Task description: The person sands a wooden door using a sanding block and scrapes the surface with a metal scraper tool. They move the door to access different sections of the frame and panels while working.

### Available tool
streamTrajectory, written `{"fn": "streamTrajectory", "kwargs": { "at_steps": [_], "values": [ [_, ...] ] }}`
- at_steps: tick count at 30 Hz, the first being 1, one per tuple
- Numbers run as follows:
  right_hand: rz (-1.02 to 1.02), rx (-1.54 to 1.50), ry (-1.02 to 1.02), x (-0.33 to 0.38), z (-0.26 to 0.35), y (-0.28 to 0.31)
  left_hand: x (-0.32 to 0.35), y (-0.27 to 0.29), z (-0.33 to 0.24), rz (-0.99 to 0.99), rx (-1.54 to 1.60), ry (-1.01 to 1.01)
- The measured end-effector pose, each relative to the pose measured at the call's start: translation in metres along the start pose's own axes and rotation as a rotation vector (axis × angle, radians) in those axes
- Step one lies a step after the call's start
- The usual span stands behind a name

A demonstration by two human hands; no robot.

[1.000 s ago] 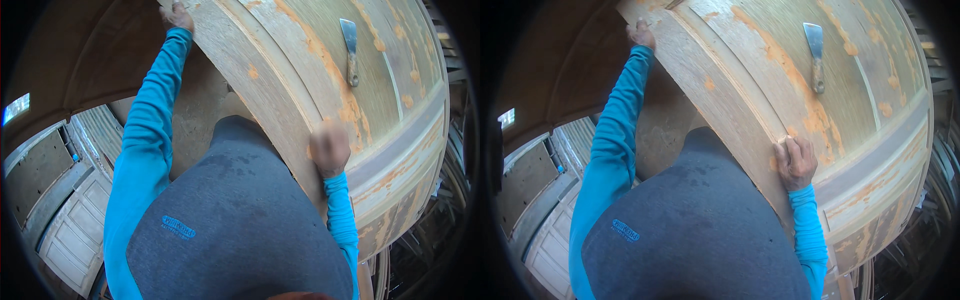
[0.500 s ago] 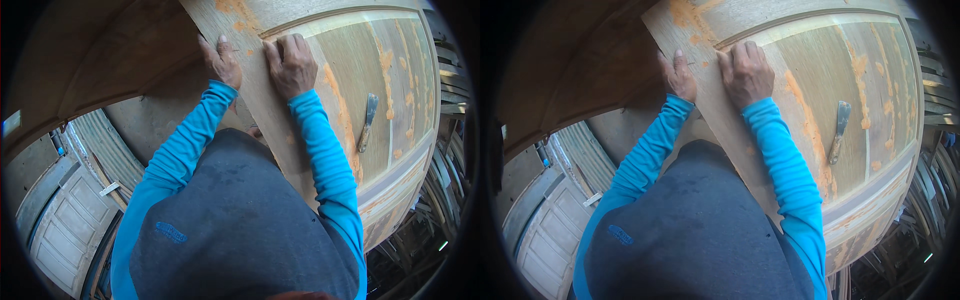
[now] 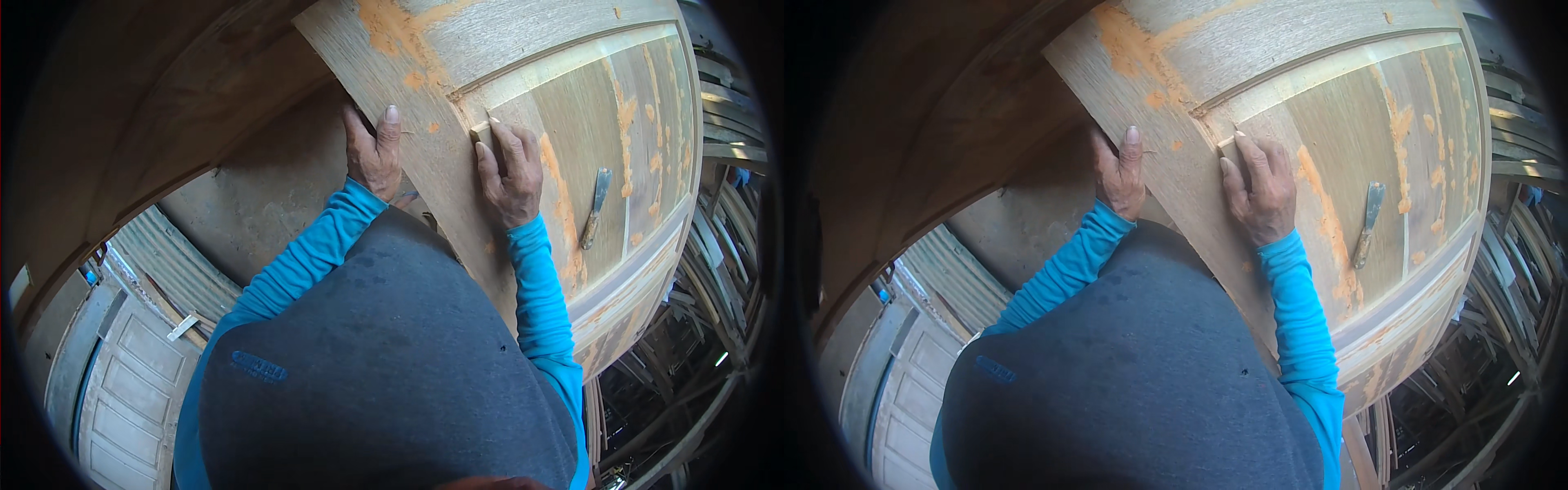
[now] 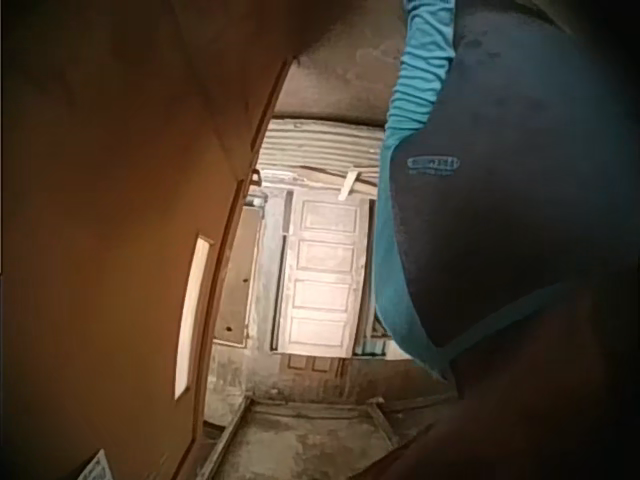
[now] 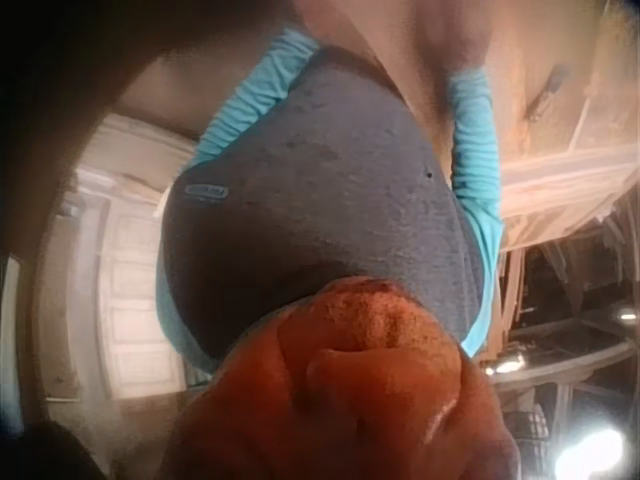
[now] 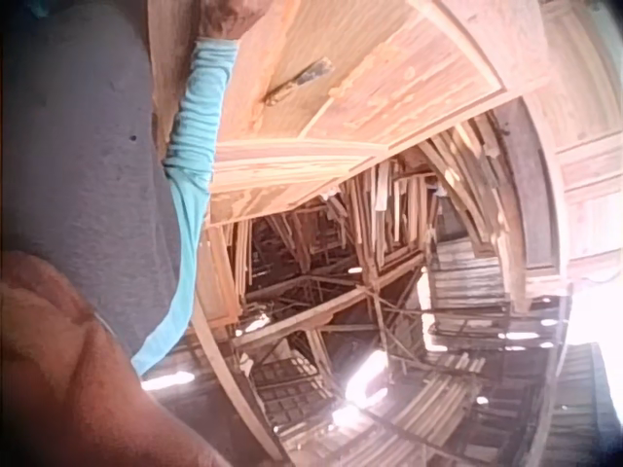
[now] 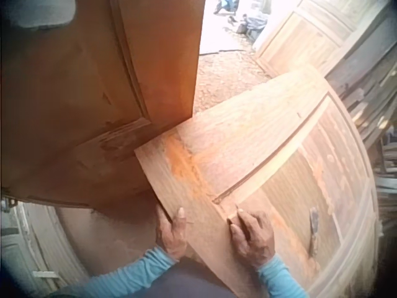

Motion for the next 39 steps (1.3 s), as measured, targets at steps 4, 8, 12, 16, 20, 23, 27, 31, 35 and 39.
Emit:
{"fn": "streamTrajectory", "kwargs": {
  "at_steps": [4,8,12,16,20,23,27,31,35,39],
  "values": [
    [-0.004,-0.086,-0.029,-0.011,0.001,-0.006,-0.006,0.006,0.003,0.106,0.016,0.039],
    [-0.031,-0.116,-0.017,-0.041,0.011,-0.017,-0.005,0.005,0.003,0.116,-0.004,0.036],
    [0.033,-0.058,-0.085,-0.046,0.018,-0.017,-0.009,0.006,0.002,0.074,-0.069,-0.094],
    [0.122,-0.059,-0.055,-0.064,0.03,-0.015,-0.008,0.006,0.004,0.068,-0.085,-0.076],
    [0.35,0.028,-0.069,-0.008,0.009,0.016,-0.011,0.007,0.004,0.152,-0.049,-0.008],
    [0.371,0.005,-0.215,0.044,-0.015,0.034,-0.006,0.009,0.017,0.073,-0.149,-0.116],
    [0.235,-0.044,-0.057,-0.003,0.009,0.015,0.01,0.008,0.025,0.109,-0.188,0.06],
    [0.121,-0.106,-0.006,-0.029,-0.002,0.008,0.003,-0.009,0.009,0.096,-0.201,-0.073],
    [0.207,-0.139,-0.044,0.045,-0.023,0.042,0.005,0.001,0.021,-0.099,-0.357,0.003],
    [0.178,-0.136,-0.076,0.12,-0.049,0.091,0.006,-0.016,0.023,-0.324,-0.402,-0.129]
  ]
}}
Point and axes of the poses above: each hand's wrist, its own x-axis away from the middle knuckle, its own y-axis out of the back of the hand, z = x × y, the point moved 8 cm from there along -x, towards the middle knuckle, and after that the axes turned 6 degrees about -y, right-handed, at the moved point
